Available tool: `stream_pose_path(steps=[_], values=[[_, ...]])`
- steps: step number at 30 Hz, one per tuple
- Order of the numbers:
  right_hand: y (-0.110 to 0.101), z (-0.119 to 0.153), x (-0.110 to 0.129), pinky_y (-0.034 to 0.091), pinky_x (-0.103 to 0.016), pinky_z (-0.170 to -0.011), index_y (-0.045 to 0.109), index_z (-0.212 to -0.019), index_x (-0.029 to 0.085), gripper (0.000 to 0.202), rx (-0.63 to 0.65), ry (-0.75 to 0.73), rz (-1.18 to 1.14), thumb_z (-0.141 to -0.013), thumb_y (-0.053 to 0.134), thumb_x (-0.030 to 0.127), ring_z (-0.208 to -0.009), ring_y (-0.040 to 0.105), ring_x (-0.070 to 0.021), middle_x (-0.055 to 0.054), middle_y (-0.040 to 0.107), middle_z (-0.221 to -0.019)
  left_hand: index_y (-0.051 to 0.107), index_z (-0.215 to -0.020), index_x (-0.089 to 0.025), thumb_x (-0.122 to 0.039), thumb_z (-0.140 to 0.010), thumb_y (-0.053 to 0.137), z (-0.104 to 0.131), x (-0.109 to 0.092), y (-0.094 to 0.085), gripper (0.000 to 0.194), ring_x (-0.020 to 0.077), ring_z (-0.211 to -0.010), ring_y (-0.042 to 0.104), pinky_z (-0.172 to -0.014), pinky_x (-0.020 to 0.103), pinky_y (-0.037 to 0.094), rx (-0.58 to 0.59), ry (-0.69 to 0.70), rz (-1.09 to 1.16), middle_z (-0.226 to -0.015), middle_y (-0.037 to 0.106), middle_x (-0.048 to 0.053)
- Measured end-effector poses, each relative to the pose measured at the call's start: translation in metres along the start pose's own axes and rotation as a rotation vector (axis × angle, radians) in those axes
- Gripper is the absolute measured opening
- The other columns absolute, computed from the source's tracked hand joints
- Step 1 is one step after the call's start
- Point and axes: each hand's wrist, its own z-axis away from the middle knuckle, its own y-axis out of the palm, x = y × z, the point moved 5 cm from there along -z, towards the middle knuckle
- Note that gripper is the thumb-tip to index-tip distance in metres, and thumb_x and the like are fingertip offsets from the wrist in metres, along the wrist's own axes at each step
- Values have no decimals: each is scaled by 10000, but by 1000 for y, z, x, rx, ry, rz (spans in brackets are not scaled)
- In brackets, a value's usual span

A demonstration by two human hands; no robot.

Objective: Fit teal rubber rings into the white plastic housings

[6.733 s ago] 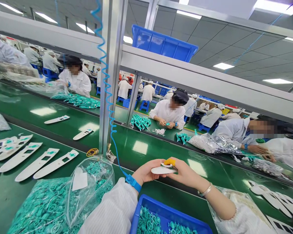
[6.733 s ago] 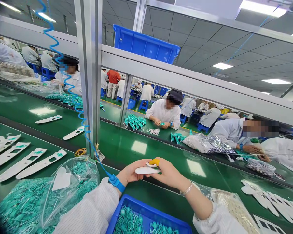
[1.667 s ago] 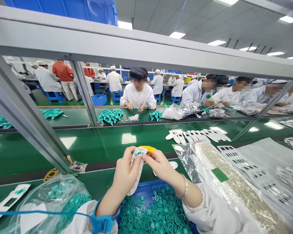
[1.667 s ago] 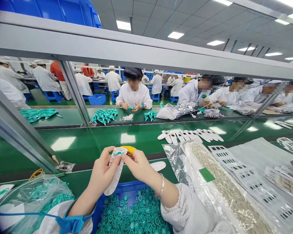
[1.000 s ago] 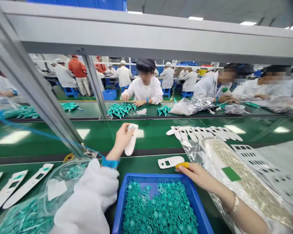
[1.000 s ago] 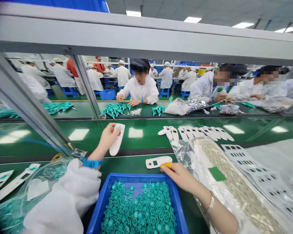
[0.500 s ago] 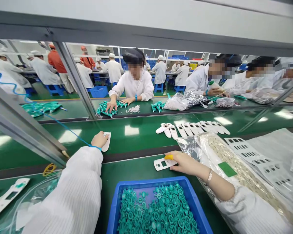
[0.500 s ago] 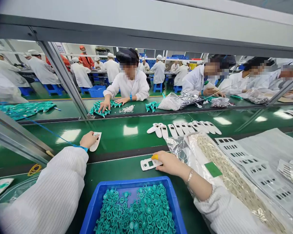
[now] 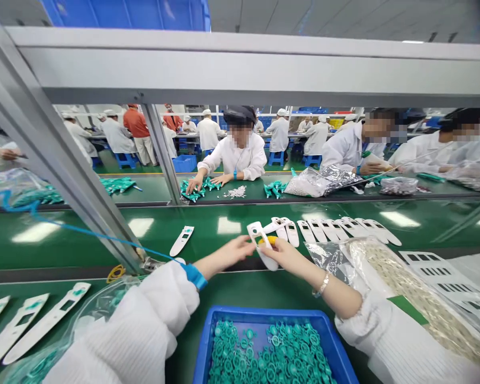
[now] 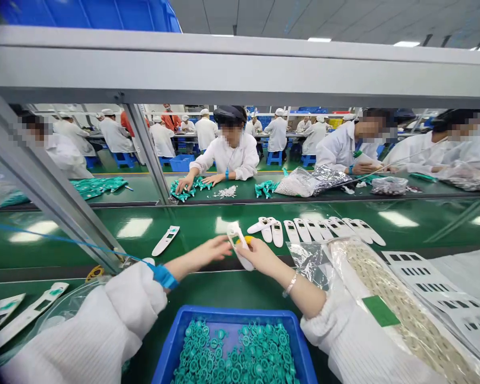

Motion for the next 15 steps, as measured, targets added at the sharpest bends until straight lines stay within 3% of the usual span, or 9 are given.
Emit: stream_pose_path(steps=[2,5,10,15], values=[[3,-13,14,468,-287,-660,578,-1063,149,306,12,-55,-82,-886,361,274,-745,600,-171,-44,658,-848,493,-1180,-170,-486,-838,467,7,-14,27,466,144,-798,642,-672,257,505,53,48,72,-981,666,75],[-6,-22,15,482,-294,-744,574,-1104,169,288,15,-63,-132,-889,387,211,-808,611,-154,-24,664,-898,425,-1220,-131,-426,-854,482,2,-27,39,473,152,-879,629,-711,260,499,66,97,101,-1079,629,120],[-46,-14,-31,503,-353,-741,586,-1031,140,233,-50,110,-83,-875,534,305,-823,609,-158,-38,628,-956,518,-1081,-88,-306,-754,634,-47,-27,37,409,223,-887,612,-733,319,484,7,51,-91,-1004,635,120],[-79,0,-74,501,-383,-773,562,-1074,146,270,-183,257,-64,-886,516,334,-898,597,-179,-58,599,-1054,530,-1120,-134,-311,-845,550,-99,-17,49,328,220,-1012,548,-849,421,463,-98,0,-398,-1147,547,101]])
